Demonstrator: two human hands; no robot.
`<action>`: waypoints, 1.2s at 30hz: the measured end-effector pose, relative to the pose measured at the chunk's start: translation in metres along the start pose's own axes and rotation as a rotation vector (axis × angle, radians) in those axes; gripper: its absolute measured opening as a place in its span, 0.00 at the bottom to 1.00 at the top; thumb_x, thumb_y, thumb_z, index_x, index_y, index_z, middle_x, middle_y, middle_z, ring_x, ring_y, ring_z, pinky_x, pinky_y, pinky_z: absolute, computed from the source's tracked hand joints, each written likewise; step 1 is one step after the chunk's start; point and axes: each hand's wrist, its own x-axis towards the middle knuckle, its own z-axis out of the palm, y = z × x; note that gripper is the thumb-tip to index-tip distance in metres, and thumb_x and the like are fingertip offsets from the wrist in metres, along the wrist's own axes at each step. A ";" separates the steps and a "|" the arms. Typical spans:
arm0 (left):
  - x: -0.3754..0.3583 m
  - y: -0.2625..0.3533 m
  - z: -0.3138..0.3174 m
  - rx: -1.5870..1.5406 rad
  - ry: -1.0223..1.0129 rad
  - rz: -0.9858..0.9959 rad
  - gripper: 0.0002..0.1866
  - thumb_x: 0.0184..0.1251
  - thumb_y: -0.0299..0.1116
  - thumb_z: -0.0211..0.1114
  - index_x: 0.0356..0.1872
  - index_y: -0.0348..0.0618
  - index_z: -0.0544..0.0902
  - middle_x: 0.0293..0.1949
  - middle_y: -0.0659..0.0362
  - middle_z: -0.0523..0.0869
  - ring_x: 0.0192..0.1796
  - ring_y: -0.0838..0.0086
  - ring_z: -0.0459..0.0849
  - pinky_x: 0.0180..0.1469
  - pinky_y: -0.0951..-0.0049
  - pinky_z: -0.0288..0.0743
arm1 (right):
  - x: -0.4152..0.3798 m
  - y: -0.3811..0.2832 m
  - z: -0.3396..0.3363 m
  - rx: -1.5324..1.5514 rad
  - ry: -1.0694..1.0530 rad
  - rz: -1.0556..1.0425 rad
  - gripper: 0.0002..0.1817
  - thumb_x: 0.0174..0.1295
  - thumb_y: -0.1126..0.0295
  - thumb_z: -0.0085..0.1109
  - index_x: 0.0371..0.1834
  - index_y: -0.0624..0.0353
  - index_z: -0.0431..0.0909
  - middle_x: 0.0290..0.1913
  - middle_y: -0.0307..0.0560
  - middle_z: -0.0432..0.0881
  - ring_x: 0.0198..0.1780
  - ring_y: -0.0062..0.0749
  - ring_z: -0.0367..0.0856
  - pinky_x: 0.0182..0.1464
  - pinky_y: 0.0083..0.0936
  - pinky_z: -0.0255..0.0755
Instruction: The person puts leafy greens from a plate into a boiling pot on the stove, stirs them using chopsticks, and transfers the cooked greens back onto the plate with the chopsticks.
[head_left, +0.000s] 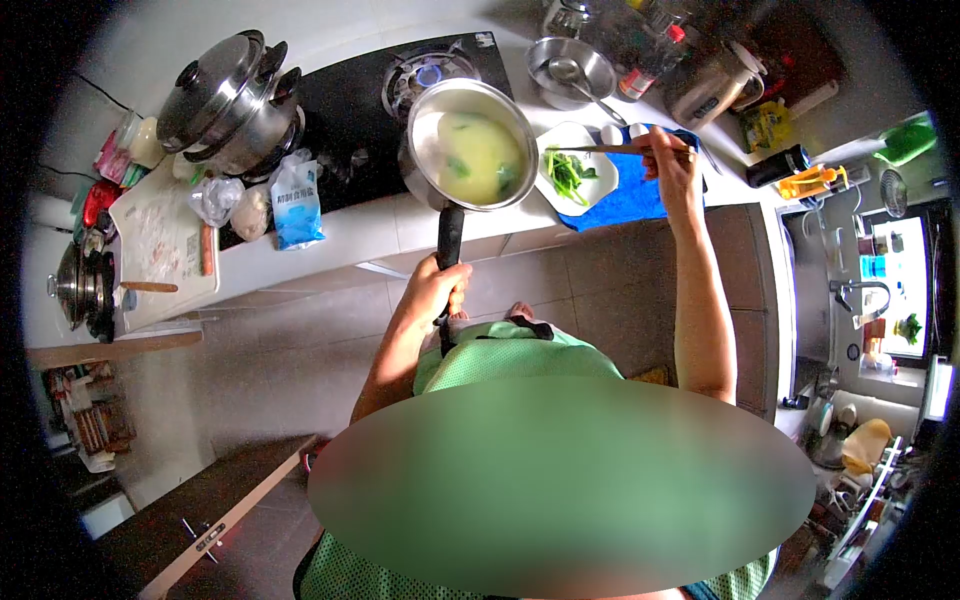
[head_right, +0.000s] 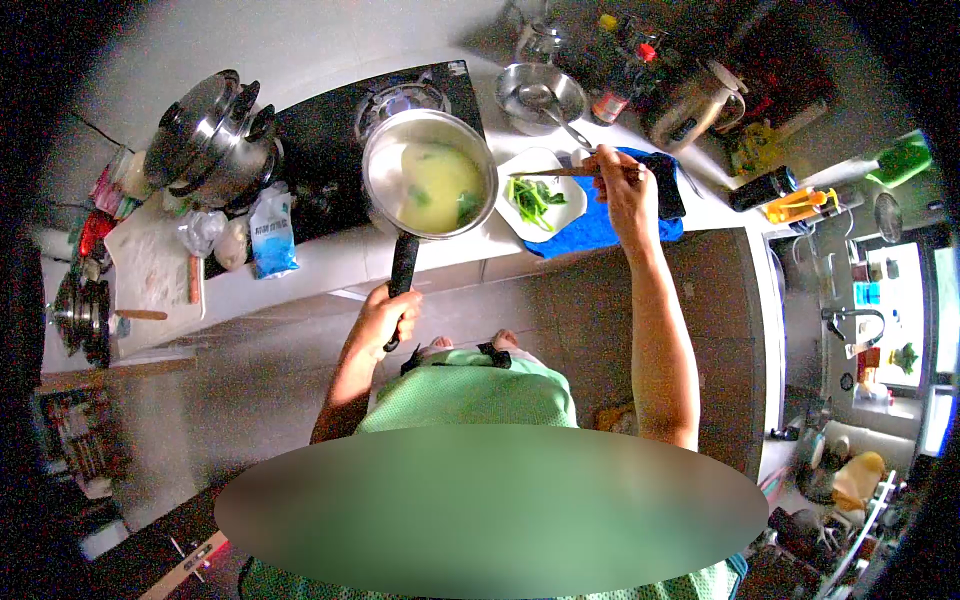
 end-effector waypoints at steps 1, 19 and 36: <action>0.002 -0.002 -0.002 0.001 -0.002 0.000 0.09 0.58 0.31 0.58 0.23 0.44 0.68 0.16 0.67 0.69 0.12 0.85 0.66 0.13 0.80 0.65 | -0.001 -0.004 -0.001 -0.090 -0.042 0.046 0.19 0.62 0.56 0.52 0.31 0.63 0.80 0.20 0.36 0.75 0.22 0.15 0.70 0.24 0.12 0.65; 0.002 0.000 -0.002 -0.014 -0.031 0.018 0.09 0.58 0.31 0.58 0.21 0.45 0.68 0.14 0.67 0.69 0.12 0.84 0.65 0.12 0.82 0.61 | -0.021 -0.005 0.055 -0.014 -0.139 0.001 0.21 0.66 0.57 0.46 0.28 0.63 0.79 0.19 0.34 0.74 0.22 0.14 0.66 0.25 0.13 0.61; 0.007 0.001 -0.005 -0.014 -0.040 0.014 0.11 0.58 0.32 0.58 0.18 0.46 0.67 0.13 0.67 0.69 0.11 0.84 0.64 0.13 0.81 0.61 | -0.004 0.001 0.004 -0.249 -0.167 0.015 0.14 0.62 0.62 0.52 0.32 0.63 0.80 0.20 0.35 0.74 0.22 0.14 0.68 0.25 0.13 0.63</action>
